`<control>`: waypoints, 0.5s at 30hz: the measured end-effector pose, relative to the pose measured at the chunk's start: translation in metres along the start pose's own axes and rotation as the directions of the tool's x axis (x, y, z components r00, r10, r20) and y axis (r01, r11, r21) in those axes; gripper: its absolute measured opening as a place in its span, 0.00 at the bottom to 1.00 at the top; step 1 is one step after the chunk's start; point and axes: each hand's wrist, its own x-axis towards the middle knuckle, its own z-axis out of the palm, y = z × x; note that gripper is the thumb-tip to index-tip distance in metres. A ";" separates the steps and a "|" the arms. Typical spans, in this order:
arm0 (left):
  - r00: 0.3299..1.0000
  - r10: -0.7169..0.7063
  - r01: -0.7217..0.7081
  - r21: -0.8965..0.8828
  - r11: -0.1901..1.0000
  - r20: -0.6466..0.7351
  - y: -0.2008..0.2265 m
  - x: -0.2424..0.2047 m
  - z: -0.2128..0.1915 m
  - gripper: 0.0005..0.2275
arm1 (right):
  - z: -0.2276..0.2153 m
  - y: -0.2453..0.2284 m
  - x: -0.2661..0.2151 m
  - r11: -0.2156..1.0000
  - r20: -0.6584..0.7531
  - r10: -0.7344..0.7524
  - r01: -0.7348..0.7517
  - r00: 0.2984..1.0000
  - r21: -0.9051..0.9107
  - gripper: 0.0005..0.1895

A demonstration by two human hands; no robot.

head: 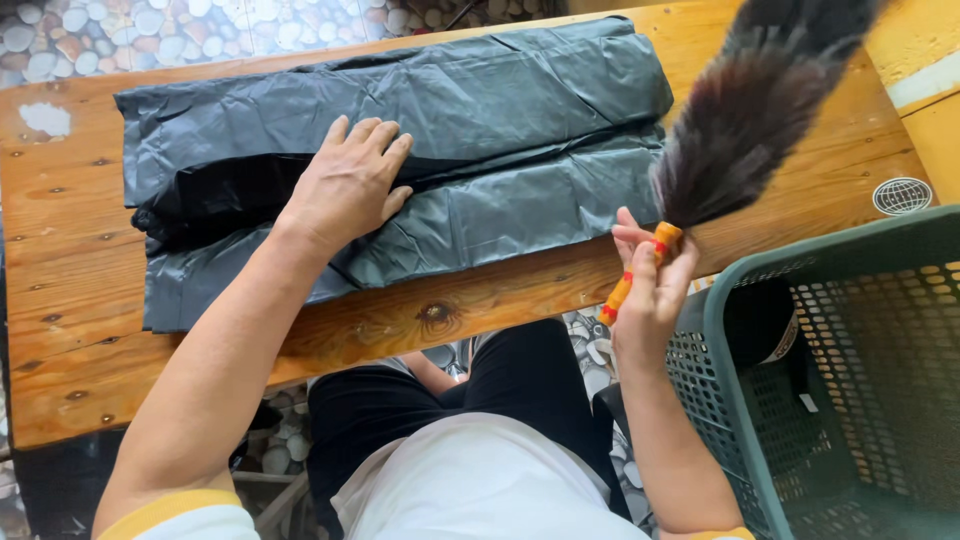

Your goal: The person folds a large black plastic sheet on a wooden table, brushes it with a feather duster, and places a small black pouch into a plastic basket.

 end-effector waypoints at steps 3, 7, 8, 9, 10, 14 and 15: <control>1.000 -0.004 0.003 0.062 0.998 0.017 0.000 0.003 0.012 0.29 | 0.000 0.022 0.007 0.999 0.042 -0.032 0.034 0.999 -0.039 0.19; 0.998 0.053 -0.055 0.118 0.992 0.012 0.005 0.005 0.016 0.29 | -0.005 0.039 0.009 0.999 0.054 0.021 -0.019 0.998 -0.042 0.20; 0.998 0.060 -0.061 0.144 0.988 0.012 0.008 0.006 0.014 0.29 | -0.007 0.040 0.009 0.999 0.047 0.030 -0.029 0.998 -0.027 0.21; 0.998 0.062 -0.064 0.143 0.988 0.015 0.006 0.006 0.023 0.29 | -0.006 0.040 0.008 0.999 0.045 0.033 -0.032 0.998 -0.028 0.21; 0.997 0.071 -0.072 0.162 0.984 0.014 0.004 0.009 0.031 0.29 | -0.006 0.040 0.009 0.999 0.035 0.037 -0.037 0.999 -0.008 0.21; 0.995 0.098 -0.092 0.209 0.974 -0.019 0.000 0.014 0.030 0.27 | -0.009 0.044 0.010 0.999 0.042 0.050 -0.050 0.998 -0.005 0.22; 0.995 0.100 -0.094 0.209 0.973 -0.019 -0.002 0.015 0.025 0.27 | -0.009 0.043 0.009 0.999 0.040 0.050 -0.050 0.998 -0.005 0.22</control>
